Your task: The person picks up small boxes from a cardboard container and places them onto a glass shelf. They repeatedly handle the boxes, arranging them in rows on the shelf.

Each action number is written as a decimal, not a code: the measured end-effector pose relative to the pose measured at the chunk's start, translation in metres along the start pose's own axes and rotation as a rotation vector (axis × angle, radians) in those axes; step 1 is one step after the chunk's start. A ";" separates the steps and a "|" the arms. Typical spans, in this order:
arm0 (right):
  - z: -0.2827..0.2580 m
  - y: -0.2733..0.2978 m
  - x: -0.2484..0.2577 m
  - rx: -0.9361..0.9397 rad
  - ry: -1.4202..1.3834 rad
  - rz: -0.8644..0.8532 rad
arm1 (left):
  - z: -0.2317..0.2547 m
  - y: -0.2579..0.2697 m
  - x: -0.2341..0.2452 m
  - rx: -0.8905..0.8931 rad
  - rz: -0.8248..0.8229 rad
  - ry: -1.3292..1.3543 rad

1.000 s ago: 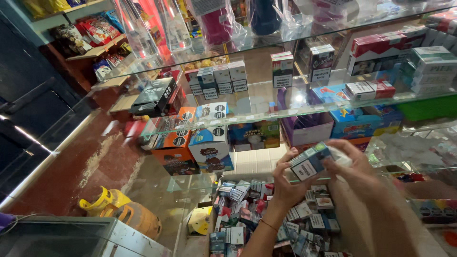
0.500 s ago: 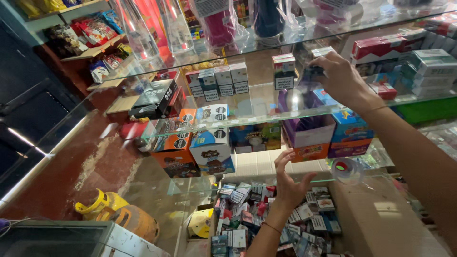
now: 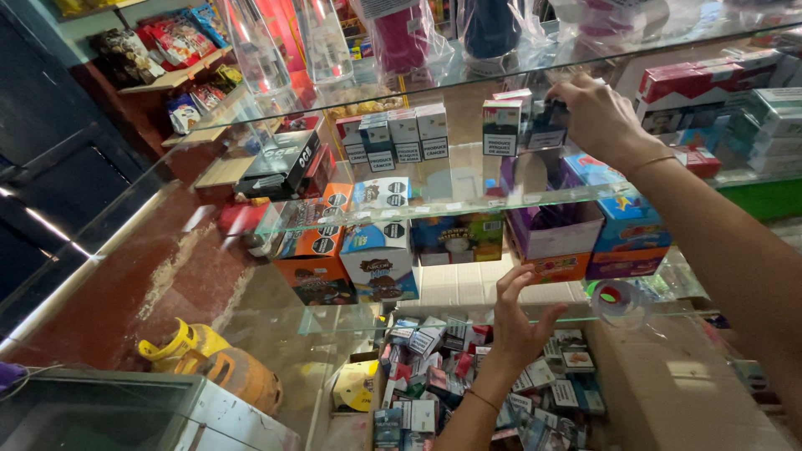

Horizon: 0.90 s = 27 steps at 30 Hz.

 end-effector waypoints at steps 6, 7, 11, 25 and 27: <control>0.008 -0.012 -0.006 -0.013 0.220 0.013 | 0.001 0.000 0.001 0.017 -0.023 -0.016; 0.005 -0.012 -0.004 -0.013 0.220 0.012 | 0.000 0.000 0.000 0.018 -0.022 -0.016; 0.000 -0.014 -0.002 -0.032 0.150 -0.044 | 0.000 0.001 0.000 0.017 -0.028 -0.016; 0.012 -0.034 -0.022 -0.089 0.161 -0.030 | -0.004 0.002 -0.002 0.000 -0.027 -0.044; 0.007 -0.036 -0.027 -0.027 0.270 -0.007 | -0.003 0.002 -0.002 0.004 -0.040 -0.052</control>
Point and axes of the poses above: each hand's wrist, its own y-axis away from the middle knuckle, its own x-axis out of the back of the hand, z = x × y, the point moved 5 cm from there along -y, towards the middle knuckle, and after that the axes turned 5 degrees about y, right-handed, at the moved point
